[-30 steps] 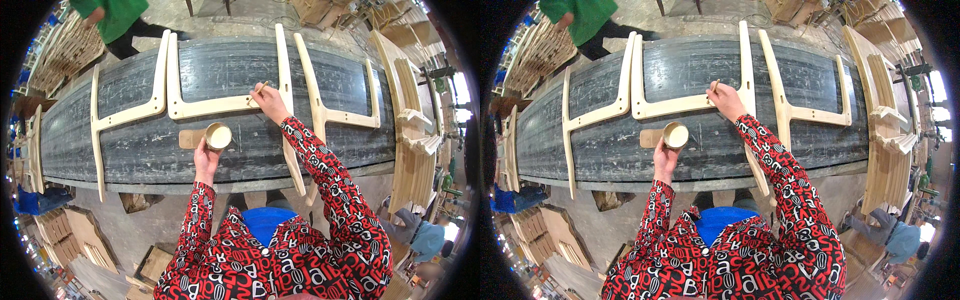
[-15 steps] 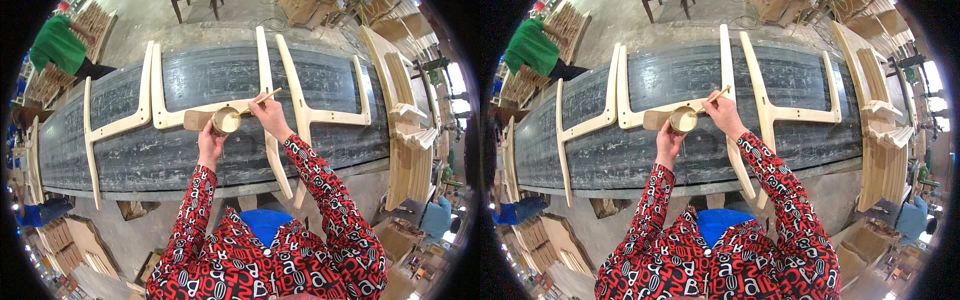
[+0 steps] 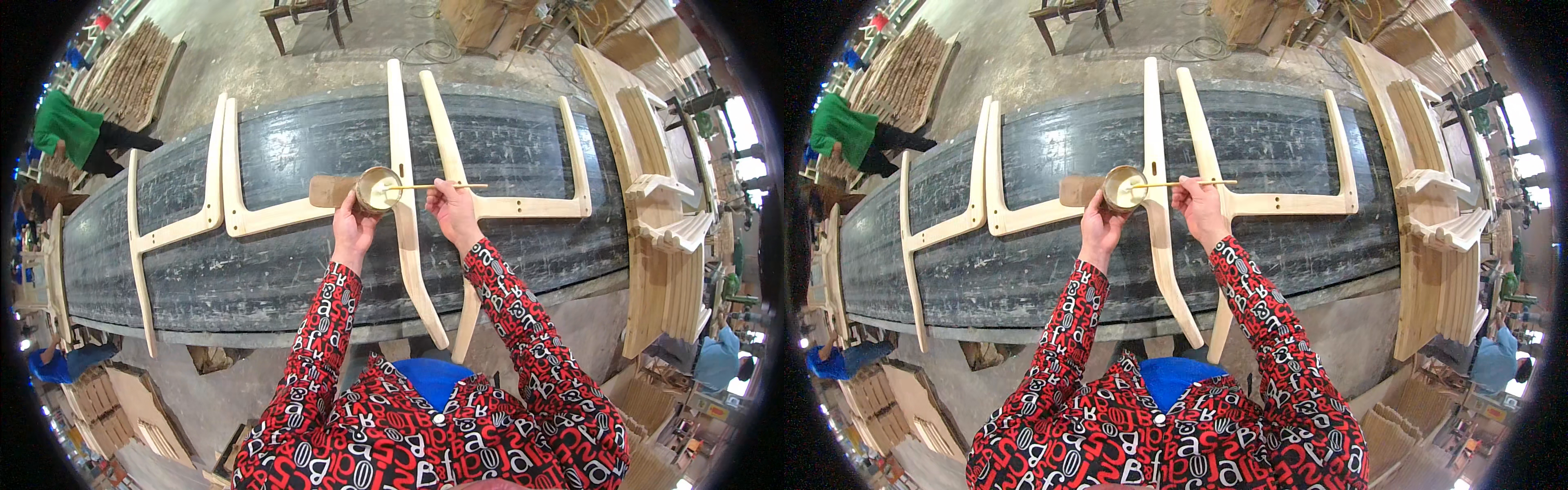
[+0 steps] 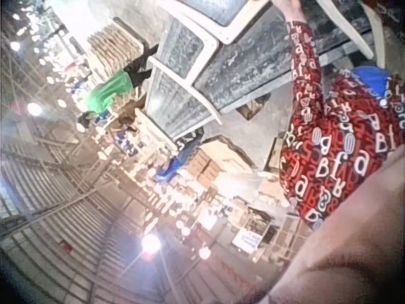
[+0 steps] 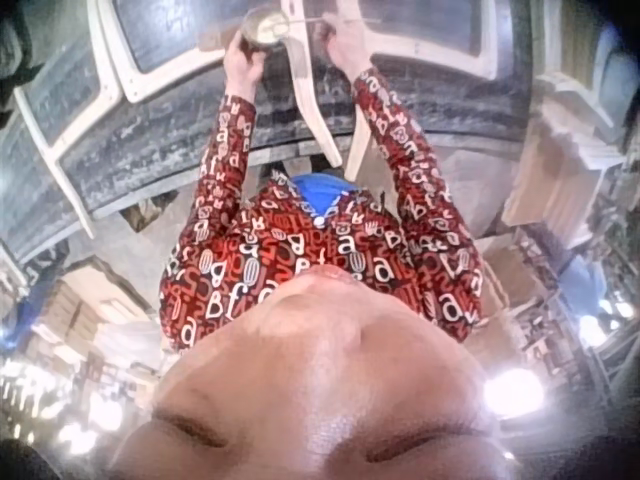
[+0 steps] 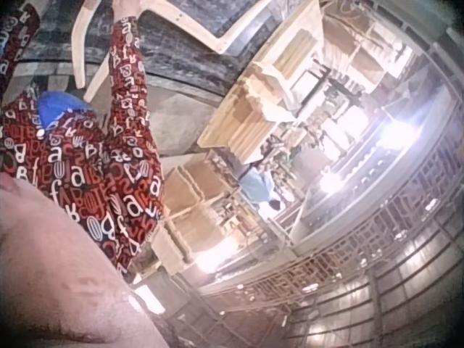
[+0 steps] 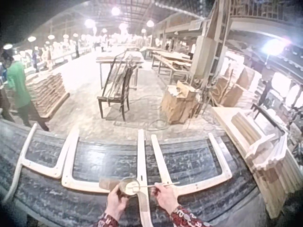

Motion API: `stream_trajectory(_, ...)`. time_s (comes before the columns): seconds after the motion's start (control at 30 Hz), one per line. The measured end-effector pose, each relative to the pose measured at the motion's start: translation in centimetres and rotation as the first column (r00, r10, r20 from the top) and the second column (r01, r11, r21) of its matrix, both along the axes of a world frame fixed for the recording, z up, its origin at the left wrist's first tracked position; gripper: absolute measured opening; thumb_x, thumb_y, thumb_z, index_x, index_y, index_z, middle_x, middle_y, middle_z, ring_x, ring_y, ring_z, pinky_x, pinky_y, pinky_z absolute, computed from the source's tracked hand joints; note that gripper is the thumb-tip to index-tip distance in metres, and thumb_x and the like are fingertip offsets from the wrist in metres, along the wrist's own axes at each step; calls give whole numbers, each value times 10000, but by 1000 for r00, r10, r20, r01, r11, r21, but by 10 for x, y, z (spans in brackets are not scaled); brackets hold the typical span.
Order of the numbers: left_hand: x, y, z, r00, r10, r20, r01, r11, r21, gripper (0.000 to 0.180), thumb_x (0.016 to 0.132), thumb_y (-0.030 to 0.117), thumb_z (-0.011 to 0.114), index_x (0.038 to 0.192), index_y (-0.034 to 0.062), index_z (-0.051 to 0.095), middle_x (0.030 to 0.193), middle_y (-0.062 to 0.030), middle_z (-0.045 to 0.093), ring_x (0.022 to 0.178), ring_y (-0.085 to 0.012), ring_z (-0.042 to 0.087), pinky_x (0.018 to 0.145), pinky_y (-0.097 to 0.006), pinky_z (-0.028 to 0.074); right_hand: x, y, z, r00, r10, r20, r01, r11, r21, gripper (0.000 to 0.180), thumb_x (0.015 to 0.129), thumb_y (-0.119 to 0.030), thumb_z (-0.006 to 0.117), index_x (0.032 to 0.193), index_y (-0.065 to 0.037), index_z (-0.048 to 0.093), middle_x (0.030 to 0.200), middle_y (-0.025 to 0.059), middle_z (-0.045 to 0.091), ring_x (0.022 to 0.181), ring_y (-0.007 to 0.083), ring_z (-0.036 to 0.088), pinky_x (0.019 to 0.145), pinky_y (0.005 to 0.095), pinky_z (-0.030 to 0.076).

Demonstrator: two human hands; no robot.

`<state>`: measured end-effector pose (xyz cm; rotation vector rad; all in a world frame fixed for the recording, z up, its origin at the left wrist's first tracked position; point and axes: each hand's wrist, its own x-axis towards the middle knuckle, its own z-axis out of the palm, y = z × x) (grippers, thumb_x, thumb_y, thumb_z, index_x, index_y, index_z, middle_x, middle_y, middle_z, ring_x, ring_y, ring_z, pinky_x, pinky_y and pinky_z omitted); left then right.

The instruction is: The person applies glue to pre-drilled holes on wooden chair leg frames using a small brush and a container of glue. The person repeatedly dips the brush into the container and applies glue to each hole on multiple frames laid out on a workbench.

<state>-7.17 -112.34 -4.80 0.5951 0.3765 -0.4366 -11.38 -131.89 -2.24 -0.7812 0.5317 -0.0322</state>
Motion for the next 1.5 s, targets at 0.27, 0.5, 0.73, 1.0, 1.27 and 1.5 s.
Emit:
stream_trajectory(0.27,21,-9,-12,1000,10,16,-10,999,37,338,971,273,422,1210,59,529,1225,-88,562,1137,-243,528,951,-460,433,20,-6,-6,999,-41,20,42,998,-46,146,890,-206,622,857,-79,560,707,27,599,602,116,581,530,257,493)
stream_trajectory(0.5,-2,25,-24,998,66,-9,-66,996,-52,350,986,253,379,1248,48,490,1269,-105,525,1162,-260,510,937,-473,427,52,-39,13,964,192,186,42,579,-814,147,867,-152,632,852,-18,574,703,55,622,605,120,595,562,237,471)
stream_trajectory(0.73,-43,74,-28,991,128,-32,-129,991,-35,405,993,259,341,1307,19,428,1334,-139,472,1241,-304,448,1039,-506,369,71,-23,17,924,380,38,-9,120,-993,149,844,-150,626,836,-14,565,657,93,570,593,186,565,573,307,456)
stream_trajectory(1.0,-50,95,-19,986,165,-30,-165,986,6,413,994,260,332,1323,22,404,1347,-146,450,1239,-312,447,1028,-517,385,86,-8,4,844,535,40,23,39,-999,144,843,-123,599,805,-16,509,699,135,548,659,295,572,617,353,462)
stream_trajectory(1.27,-50,91,-12,988,148,-50,-148,989,-2,404,992,263,336,1313,32,420,1334,-131,468,1234,-304,454,1020,-513,393,96,-7,3,818,574,30,-21,82,-996,159,848,-162,591,837,-14,534,716,164,559,696,348,577,627,396,455)
stream_trajectory(1.5,-54,93,-14,992,112,-52,-112,994,-6,405,991,261,338,1315,34,425,1341,-130,465,1229,-297,460,1017,-500,398,94,0,2,819,572,46,-56,159,-986,158,860,-119,583,809,-3,489,645,112,481,622,227,484,616,339,419)
